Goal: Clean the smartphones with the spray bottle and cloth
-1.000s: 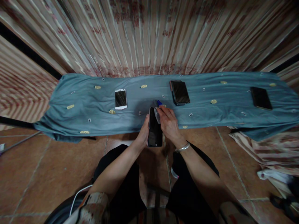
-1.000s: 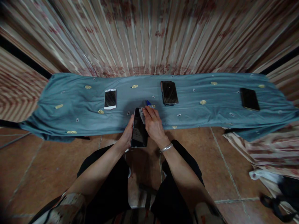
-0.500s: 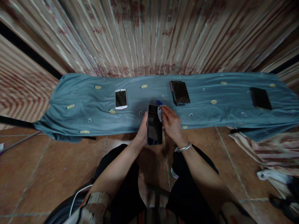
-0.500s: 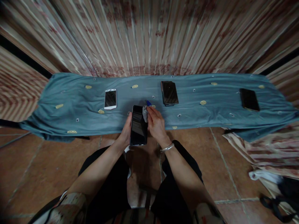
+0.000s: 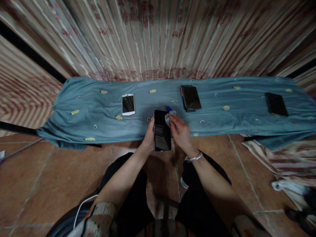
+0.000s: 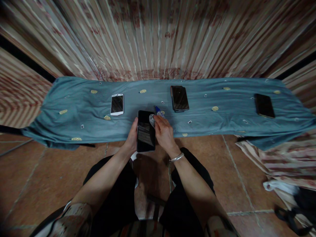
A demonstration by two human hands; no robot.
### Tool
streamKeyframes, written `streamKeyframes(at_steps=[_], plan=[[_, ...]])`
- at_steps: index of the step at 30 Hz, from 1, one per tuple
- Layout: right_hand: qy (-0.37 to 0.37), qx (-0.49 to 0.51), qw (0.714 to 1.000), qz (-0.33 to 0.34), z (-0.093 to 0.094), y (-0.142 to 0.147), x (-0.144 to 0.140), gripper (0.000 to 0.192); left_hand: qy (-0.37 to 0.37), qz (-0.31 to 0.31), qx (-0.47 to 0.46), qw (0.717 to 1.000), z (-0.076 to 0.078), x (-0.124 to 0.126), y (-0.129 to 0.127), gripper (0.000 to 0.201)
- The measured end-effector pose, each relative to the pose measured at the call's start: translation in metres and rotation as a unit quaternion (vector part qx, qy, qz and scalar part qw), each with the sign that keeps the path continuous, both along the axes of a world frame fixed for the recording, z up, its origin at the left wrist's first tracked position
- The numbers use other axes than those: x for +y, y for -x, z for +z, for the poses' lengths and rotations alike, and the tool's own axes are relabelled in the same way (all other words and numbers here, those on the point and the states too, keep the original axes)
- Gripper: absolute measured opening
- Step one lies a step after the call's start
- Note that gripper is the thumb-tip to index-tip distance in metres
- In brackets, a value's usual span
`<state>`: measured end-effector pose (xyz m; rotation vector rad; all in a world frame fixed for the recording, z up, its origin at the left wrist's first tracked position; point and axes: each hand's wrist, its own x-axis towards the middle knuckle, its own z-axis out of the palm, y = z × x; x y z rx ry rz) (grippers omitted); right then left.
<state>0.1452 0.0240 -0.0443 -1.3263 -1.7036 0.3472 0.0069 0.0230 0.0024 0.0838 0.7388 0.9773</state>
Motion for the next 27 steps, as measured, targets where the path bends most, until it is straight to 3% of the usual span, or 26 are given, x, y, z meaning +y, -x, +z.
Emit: streamKeyframes(at_steps=[5, 12, 27], plan=[[0.005, -0.006, 1.000, 0.011, 0.003, 0.001, -0.005, 0.036, 0.004, 0.009, 0.032, 0.999, -0.006, 0.004, 0.003, 0.050], [0.010, -0.012, 1.000, 0.024, 0.004, 0.003, -0.013, 0.036, -0.001, 0.008, 0.066, 0.998, -0.003, 0.006, 0.006, 0.051], [-0.005, -0.016, 0.999, 0.044, 0.004, 0.007, -0.024, 0.035, 0.011, -0.013, 0.028, 0.999, 0.008, 0.010, 0.010, 0.060]])
